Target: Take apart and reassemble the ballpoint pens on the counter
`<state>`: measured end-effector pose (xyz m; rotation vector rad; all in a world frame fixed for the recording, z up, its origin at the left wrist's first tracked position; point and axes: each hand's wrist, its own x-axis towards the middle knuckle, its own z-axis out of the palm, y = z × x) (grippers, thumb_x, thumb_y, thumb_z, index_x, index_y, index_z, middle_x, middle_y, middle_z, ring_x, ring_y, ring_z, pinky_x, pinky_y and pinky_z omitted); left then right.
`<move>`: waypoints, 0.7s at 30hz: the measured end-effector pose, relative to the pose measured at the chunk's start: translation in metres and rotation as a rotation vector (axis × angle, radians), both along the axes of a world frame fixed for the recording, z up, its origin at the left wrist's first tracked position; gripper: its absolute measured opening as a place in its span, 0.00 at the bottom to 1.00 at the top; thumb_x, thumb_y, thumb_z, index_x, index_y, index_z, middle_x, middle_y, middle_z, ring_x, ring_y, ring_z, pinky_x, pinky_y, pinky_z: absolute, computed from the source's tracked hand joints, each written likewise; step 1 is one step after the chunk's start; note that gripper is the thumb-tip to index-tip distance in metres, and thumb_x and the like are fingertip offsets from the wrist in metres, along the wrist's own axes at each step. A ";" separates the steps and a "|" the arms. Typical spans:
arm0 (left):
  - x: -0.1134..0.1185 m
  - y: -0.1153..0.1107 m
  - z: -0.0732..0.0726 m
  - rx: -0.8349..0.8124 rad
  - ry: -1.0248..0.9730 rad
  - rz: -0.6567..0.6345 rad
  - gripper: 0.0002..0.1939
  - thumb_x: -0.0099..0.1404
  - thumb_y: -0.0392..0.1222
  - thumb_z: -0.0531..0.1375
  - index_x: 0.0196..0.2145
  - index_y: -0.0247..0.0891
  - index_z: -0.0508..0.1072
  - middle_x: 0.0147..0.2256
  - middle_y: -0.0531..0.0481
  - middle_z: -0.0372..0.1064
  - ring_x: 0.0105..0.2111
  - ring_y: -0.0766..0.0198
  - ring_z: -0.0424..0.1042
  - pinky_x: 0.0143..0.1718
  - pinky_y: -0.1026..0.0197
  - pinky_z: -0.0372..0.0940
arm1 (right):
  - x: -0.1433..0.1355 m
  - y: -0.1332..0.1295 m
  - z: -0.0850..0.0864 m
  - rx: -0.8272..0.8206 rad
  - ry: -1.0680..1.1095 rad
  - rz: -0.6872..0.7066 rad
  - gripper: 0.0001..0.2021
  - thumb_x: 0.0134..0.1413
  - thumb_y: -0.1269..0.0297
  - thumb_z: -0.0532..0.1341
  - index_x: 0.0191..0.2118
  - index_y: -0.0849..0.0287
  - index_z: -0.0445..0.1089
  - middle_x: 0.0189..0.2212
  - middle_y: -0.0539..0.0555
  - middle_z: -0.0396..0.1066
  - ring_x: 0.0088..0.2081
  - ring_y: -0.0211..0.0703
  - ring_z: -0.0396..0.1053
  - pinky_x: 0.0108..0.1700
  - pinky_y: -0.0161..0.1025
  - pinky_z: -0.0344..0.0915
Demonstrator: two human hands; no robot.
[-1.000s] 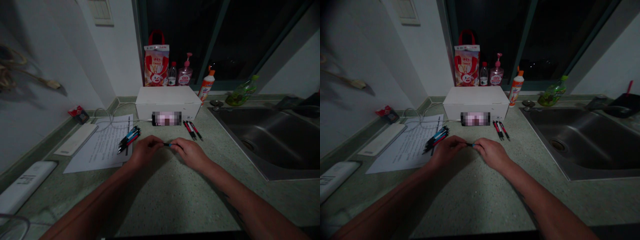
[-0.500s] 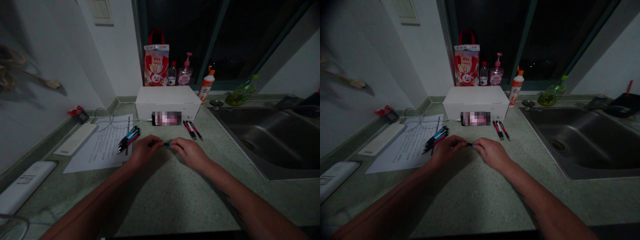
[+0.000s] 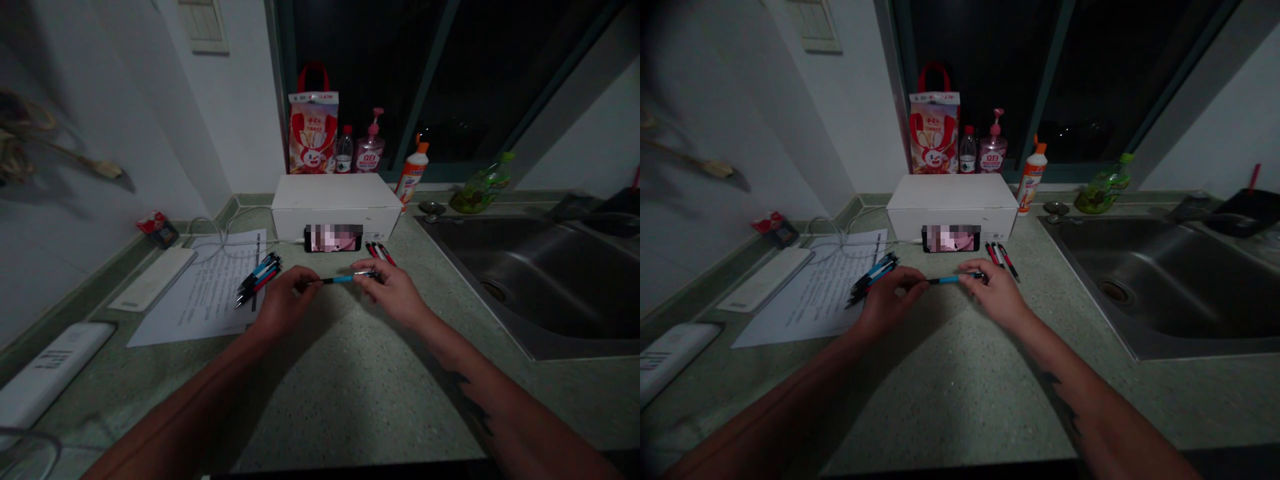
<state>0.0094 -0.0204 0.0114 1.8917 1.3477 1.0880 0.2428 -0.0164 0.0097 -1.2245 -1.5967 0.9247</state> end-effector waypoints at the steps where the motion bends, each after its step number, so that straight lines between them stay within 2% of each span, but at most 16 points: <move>1: 0.001 -0.001 0.000 -0.024 -0.021 -0.011 0.04 0.64 0.41 0.62 0.35 0.40 0.75 0.31 0.51 0.75 0.33 0.61 0.73 0.37 0.58 0.67 | 0.002 0.002 0.000 -0.025 0.095 -0.029 0.17 0.56 0.53 0.67 0.47 0.57 0.75 0.30 0.52 0.76 0.28 0.42 0.73 0.29 0.38 0.69; 4: 0.007 -0.006 -0.004 -0.121 -0.050 -0.134 0.03 0.62 0.40 0.62 0.33 0.39 0.72 0.30 0.53 0.73 0.31 0.63 0.72 0.34 0.61 0.65 | 0.001 0.006 0.000 -0.046 0.316 -0.073 0.21 0.51 0.50 0.70 0.47 0.56 0.74 0.30 0.52 0.77 0.33 0.45 0.77 0.29 0.38 0.73; 6: 0.013 -0.012 -0.009 -0.192 -0.047 -0.246 0.02 0.61 0.38 0.62 0.31 0.39 0.71 0.29 0.54 0.72 0.30 0.64 0.70 0.33 0.62 0.64 | -0.005 0.004 -0.001 -0.049 0.385 -0.075 0.23 0.49 0.50 0.72 0.48 0.55 0.73 0.32 0.52 0.78 0.36 0.47 0.78 0.31 0.40 0.75; 8: 0.019 -0.017 -0.013 -0.258 -0.051 -0.303 0.03 0.60 0.38 0.63 0.31 0.39 0.71 0.28 0.54 0.71 0.29 0.65 0.69 0.33 0.62 0.63 | -0.012 0.001 -0.003 -0.071 0.420 -0.070 0.25 0.50 0.49 0.71 0.52 0.53 0.71 0.33 0.51 0.79 0.35 0.47 0.79 0.30 0.40 0.76; 14: 0.026 -0.024 -0.019 -0.334 0.010 -0.337 0.04 0.60 0.38 0.64 0.31 0.38 0.72 0.28 0.55 0.70 0.28 0.66 0.67 0.32 0.62 0.61 | -0.024 -0.005 -0.009 -0.090 0.437 -0.066 0.22 0.50 0.49 0.71 0.46 0.56 0.72 0.31 0.52 0.79 0.29 0.47 0.79 0.28 0.41 0.75; 21: 0.024 -0.021 -0.019 -0.312 0.006 -0.343 0.03 0.60 0.38 0.64 0.31 0.38 0.72 0.29 0.54 0.71 0.29 0.66 0.68 0.33 0.62 0.62 | -0.023 -0.006 -0.008 -0.078 0.430 -0.075 0.23 0.51 0.49 0.70 0.48 0.56 0.71 0.30 0.51 0.78 0.29 0.46 0.78 0.27 0.40 0.74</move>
